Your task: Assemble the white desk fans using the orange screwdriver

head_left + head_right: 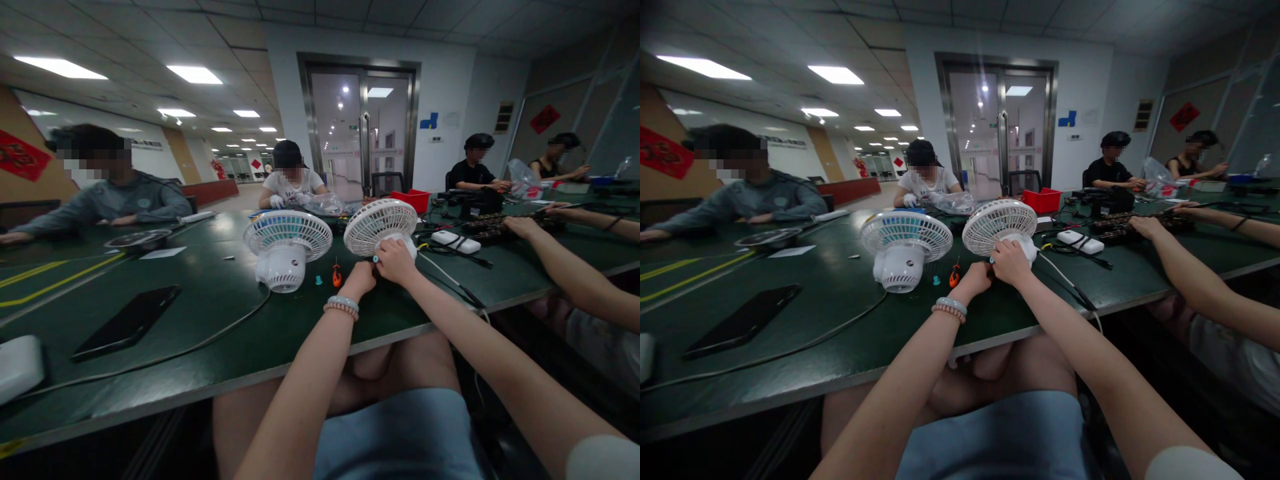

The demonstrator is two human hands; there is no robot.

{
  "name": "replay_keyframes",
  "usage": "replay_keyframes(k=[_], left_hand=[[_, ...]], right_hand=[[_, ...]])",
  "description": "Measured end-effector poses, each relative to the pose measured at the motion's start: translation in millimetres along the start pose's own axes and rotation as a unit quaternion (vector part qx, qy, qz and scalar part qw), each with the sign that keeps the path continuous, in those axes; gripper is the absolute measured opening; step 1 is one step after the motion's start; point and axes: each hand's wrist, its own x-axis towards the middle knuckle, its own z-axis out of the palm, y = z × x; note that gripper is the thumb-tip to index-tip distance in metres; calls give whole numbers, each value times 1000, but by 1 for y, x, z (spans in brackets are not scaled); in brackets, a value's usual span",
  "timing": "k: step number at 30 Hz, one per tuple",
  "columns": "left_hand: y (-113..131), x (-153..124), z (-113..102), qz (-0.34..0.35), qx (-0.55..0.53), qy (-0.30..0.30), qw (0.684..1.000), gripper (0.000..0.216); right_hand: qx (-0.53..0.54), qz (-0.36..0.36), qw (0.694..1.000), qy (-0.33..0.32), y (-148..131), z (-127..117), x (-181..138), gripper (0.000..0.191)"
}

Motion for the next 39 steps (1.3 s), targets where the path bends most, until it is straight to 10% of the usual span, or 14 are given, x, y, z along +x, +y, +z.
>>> replay_keyframes(k=[23, 39], left_hand=[[5, -1, -3, -39, 21, 44, 998, 19], [10, -2, -15, -59, -80, 249, 963, 14]], right_hand=[[0, 1, 1000, -4, -1, -3, -1, 24], [3, 5, 1000, -5, 0, -2, 0, 20]])
